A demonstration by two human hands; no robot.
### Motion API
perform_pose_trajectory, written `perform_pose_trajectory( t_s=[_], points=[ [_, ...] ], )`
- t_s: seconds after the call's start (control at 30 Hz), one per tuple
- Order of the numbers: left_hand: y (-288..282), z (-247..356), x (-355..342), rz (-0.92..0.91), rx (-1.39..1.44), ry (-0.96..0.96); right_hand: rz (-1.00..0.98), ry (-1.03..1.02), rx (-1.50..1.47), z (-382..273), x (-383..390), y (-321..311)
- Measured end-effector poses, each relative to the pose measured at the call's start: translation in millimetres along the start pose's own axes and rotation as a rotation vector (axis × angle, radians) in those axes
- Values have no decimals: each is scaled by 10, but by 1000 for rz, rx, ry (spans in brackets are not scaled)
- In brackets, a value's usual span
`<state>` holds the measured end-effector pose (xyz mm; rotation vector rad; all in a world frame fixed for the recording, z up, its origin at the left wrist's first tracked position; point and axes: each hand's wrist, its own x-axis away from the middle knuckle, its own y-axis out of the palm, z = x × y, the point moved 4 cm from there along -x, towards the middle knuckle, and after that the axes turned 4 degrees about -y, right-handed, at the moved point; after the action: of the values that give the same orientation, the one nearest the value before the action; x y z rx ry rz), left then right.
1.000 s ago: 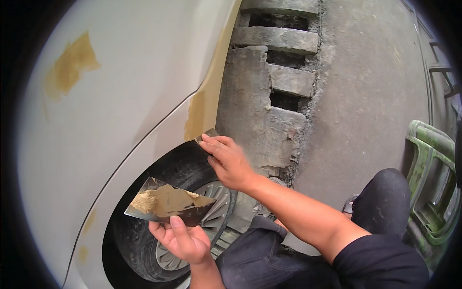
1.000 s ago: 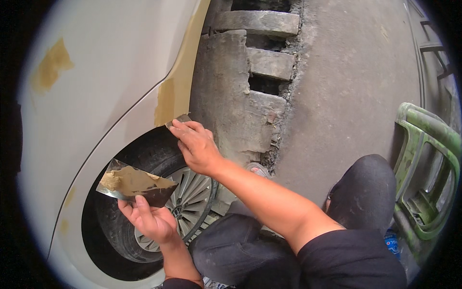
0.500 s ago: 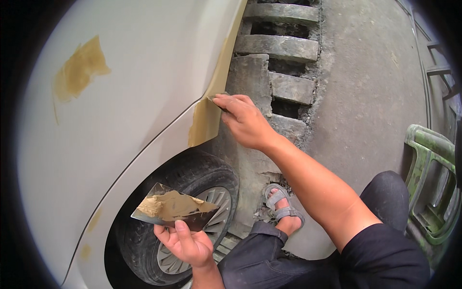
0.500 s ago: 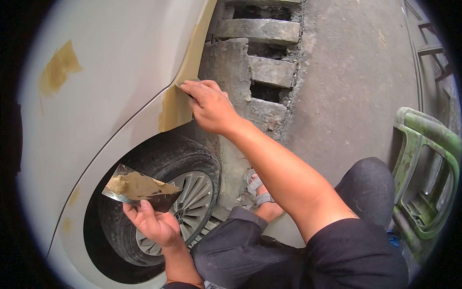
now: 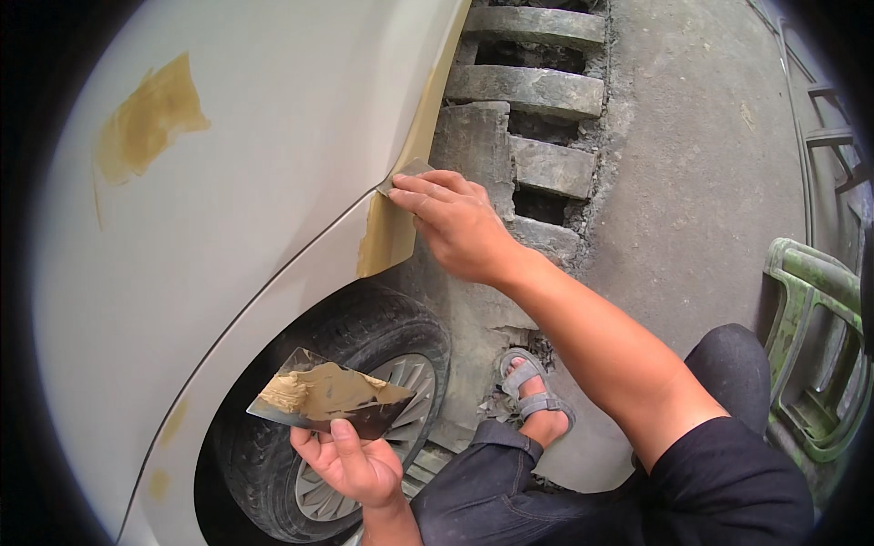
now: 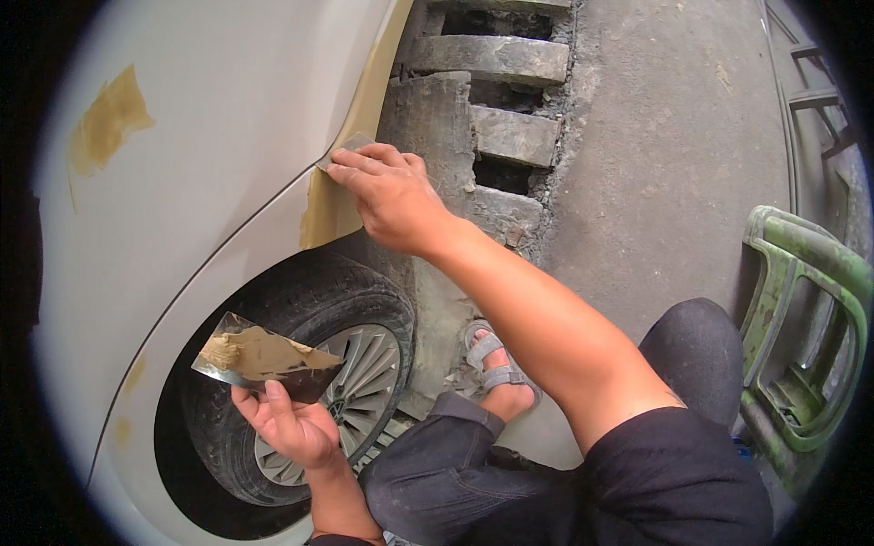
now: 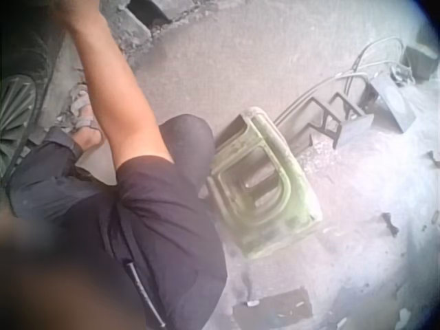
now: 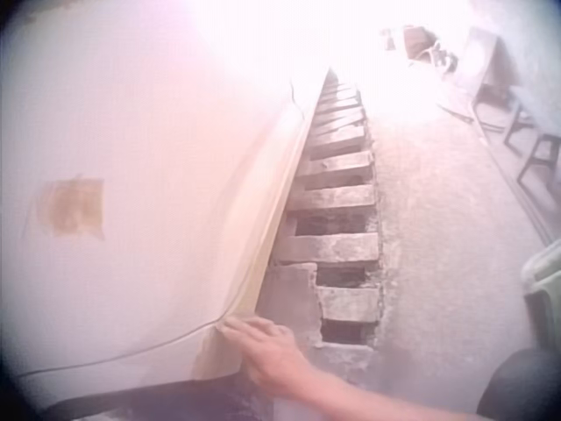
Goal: The person applies a beige body filler to multiple spots on a white car using a metal putty knife. They spread the filler over the front fender, side door, and rear quarter panel areas, smoothing each patch.
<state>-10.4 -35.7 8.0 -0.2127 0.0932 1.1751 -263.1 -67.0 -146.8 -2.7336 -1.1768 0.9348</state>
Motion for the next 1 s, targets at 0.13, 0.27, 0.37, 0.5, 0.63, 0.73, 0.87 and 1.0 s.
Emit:
perform_pose_trajectory(
  t_s=[0.13, 0.27, 0.37, 0.5, 0.63, 0.73, 0.87, 1.0],
  points=[
    [-10, -5, 6, 24, -9, -4, -37, -2, 25, 4, 2, 35],
    [5, -6, 4, 20, -13, -9, 11, -25, -87, 4, 41, 44],
    [21, -7, 0, 23, -12, -12, 16, -18, -87, 4, 69, 64],
    [47, -6, -12, 15, -28, 4, 17, -19, -71, -15, 86, 84],
    [53, -6, -7, 7, -13, -14, 3, -26, -106, -26, 92, 116],
    [46, -8, -6, 12, -19, -5, -31, 53, -69, 13, 114, 159],
    [30, -13, 4, 38, -40, -5, 42, -1, -110, -2, 158, 153],
    [29, -8, 6, 41, -32, 1, 54, 31, -117, 12, 151, 94]
  ],
)
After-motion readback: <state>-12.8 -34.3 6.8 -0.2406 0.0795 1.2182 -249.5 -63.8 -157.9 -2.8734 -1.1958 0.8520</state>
